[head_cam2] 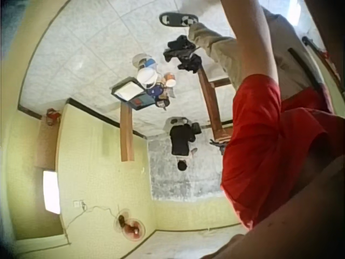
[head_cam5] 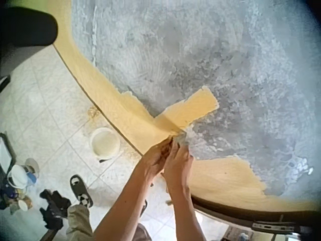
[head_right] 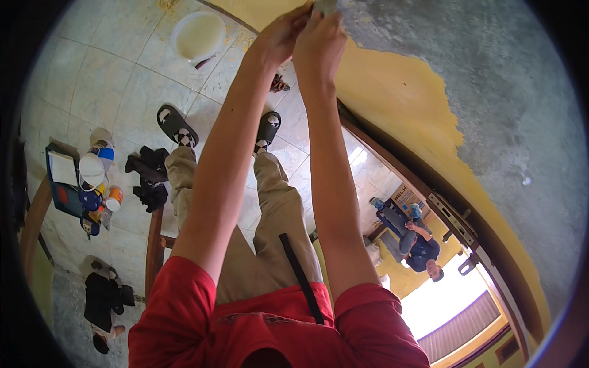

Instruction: The person scrapes old paint from a wall with a putty knife, then smooths the wall with sandpaper.

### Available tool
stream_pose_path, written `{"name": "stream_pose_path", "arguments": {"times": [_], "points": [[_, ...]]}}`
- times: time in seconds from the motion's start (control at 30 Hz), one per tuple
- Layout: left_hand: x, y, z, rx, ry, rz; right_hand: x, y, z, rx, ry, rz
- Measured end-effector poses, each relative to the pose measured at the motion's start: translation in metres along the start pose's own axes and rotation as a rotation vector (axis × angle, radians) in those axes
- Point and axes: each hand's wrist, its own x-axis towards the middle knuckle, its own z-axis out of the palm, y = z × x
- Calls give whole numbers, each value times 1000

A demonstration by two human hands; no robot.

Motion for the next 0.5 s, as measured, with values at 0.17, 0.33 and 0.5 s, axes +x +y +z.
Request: {"name": "stream_pose_path", "arguments": {"times": [0.17, 0.33, 0.5], "points": [[-116, -11, -14, 668, 485, -240, -39, 81, 2, 43, -409, 188], [-350, 29, -145, 1325, 916, -76, -38, -2, -4, 644, -260, 141], [-487, 25, -139, 1463, 1240, 227, -47, 63, 75, 541, -49, 456]]}}
